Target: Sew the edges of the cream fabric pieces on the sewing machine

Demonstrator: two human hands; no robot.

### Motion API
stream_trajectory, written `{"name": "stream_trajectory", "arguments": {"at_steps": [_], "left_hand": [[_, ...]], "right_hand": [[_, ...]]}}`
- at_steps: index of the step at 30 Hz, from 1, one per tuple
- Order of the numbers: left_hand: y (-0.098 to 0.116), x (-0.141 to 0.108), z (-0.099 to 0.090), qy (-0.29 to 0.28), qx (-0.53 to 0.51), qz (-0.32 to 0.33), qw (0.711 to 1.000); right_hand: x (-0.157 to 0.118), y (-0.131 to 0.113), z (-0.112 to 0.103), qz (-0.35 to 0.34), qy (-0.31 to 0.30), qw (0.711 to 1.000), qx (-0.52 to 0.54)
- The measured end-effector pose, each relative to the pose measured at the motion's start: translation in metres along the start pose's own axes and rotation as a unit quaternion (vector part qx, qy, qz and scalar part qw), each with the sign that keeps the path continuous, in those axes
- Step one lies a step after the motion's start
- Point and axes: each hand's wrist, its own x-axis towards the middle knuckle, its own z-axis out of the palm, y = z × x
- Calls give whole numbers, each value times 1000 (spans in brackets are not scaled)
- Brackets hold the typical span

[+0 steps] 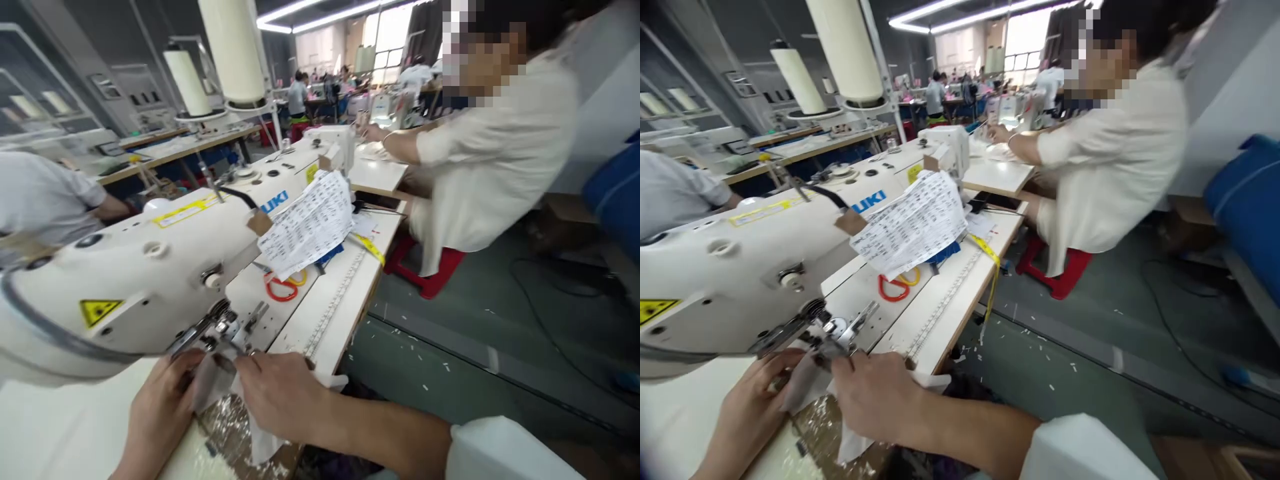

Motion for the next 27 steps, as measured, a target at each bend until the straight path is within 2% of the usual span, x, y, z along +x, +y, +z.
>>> {"name": "stream_trajectory", "arguments": {"at_steps": [8, 11, 16, 21, 27], "left_hand": [[-28, -8, 7, -50, 12, 26, 998], [-31, -10, 9, -55, 11, 7, 998], [-18, -8, 9, -37, 14, -14, 999], [2, 3, 1, 0, 17, 35, 999], [11, 11, -6, -20, 10, 76, 997]], "right_hand": [[-1, 1, 6, -4, 45, 999, -12], [-1, 1, 6, -6, 49, 999, -11], [-1, 1, 6, -2, 47, 999, -11], [-1, 1, 7, -10, 40, 999, -9], [-1, 1, 9, 0, 26, 1000, -8]]}}
